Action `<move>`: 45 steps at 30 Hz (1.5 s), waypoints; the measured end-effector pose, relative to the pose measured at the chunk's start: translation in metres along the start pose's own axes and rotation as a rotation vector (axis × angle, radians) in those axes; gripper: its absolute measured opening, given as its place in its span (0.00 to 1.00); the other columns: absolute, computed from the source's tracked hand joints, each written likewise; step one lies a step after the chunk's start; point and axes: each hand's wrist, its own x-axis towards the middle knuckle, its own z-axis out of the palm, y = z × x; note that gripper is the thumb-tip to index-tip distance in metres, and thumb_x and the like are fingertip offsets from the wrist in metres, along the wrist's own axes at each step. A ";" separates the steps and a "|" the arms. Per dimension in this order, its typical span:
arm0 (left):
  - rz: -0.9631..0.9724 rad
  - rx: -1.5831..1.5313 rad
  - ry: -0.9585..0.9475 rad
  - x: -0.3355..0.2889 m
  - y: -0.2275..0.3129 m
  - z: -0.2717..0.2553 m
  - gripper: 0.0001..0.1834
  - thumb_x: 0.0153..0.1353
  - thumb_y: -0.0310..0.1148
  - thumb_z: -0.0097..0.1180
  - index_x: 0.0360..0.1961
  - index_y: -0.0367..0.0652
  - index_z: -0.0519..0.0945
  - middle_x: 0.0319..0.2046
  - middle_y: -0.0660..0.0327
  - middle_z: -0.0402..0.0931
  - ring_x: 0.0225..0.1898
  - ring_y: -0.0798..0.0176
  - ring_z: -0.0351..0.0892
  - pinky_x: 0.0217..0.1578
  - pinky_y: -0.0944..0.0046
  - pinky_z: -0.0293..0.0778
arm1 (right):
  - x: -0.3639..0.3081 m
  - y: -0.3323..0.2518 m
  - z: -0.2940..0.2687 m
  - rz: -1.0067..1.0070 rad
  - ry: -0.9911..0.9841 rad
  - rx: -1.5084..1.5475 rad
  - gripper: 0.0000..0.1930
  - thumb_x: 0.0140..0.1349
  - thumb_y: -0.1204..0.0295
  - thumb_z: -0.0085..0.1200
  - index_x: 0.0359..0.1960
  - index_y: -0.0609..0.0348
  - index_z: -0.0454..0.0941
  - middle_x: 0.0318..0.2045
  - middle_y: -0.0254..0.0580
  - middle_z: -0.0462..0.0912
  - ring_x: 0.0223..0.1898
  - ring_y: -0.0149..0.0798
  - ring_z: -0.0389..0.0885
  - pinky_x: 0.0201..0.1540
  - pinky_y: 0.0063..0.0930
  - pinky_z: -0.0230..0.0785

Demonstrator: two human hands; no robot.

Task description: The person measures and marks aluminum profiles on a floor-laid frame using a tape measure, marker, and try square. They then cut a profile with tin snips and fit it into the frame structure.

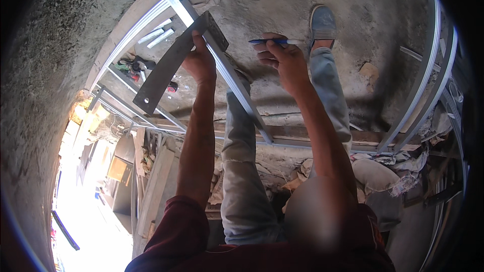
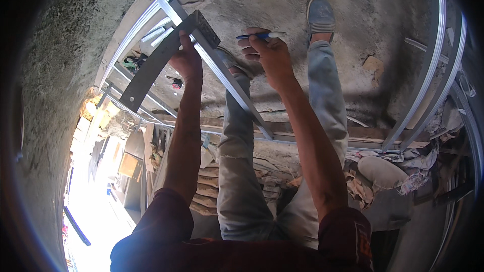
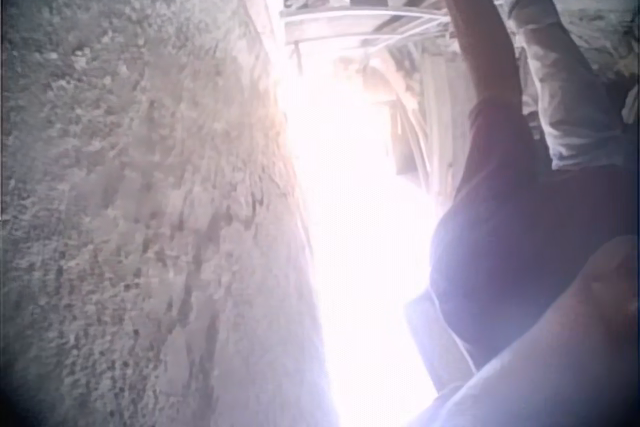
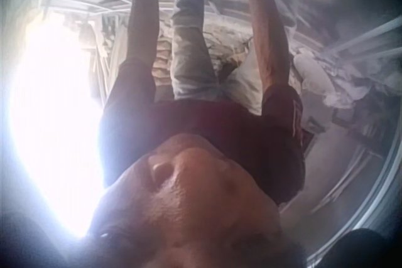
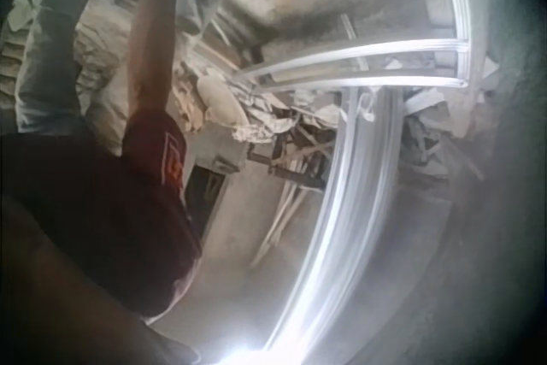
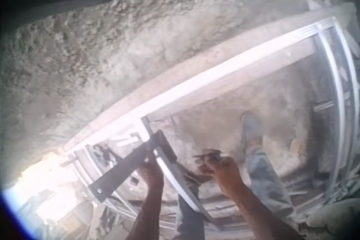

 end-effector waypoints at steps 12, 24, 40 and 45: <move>0.093 0.079 0.036 0.001 0.006 0.003 0.17 0.67 0.37 0.60 0.39 0.29 0.84 0.35 0.50 0.86 0.36 0.53 0.84 0.41 0.54 0.75 | 0.045 0.001 0.044 -0.159 -0.006 0.173 0.15 0.70 0.64 0.58 0.50 0.62 0.78 0.39 0.44 0.84 0.40 0.41 0.87 0.48 0.35 0.83; 0.093 0.087 0.007 0.007 0.001 0.001 0.17 0.67 0.37 0.59 0.37 0.29 0.84 0.33 0.50 0.85 0.35 0.54 0.84 0.39 0.55 0.74 | 0.046 0.018 0.050 -0.062 0.067 0.183 0.15 0.71 0.66 0.57 0.52 0.64 0.77 0.38 0.49 0.85 0.41 0.44 0.88 0.47 0.37 0.83; 0.082 0.049 -0.041 0.009 0.007 -0.003 0.17 0.66 0.39 0.57 0.38 0.32 0.85 0.34 0.50 0.86 0.36 0.51 0.84 0.41 0.53 0.75 | 0.074 0.004 0.097 -0.233 -0.022 0.108 0.16 0.69 0.66 0.59 0.52 0.65 0.78 0.43 0.51 0.86 0.45 0.45 0.87 0.51 0.36 0.82; 0.050 0.036 -0.060 0.011 0.008 -0.005 0.16 0.66 0.38 0.57 0.38 0.32 0.84 0.34 0.51 0.85 0.36 0.52 0.83 0.42 0.54 0.74 | 0.081 0.005 0.106 -0.218 -0.004 0.116 0.16 0.68 0.67 0.60 0.51 0.67 0.77 0.42 0.52 0.85 0.43 0.45 0.88 0.47 0.34 0.84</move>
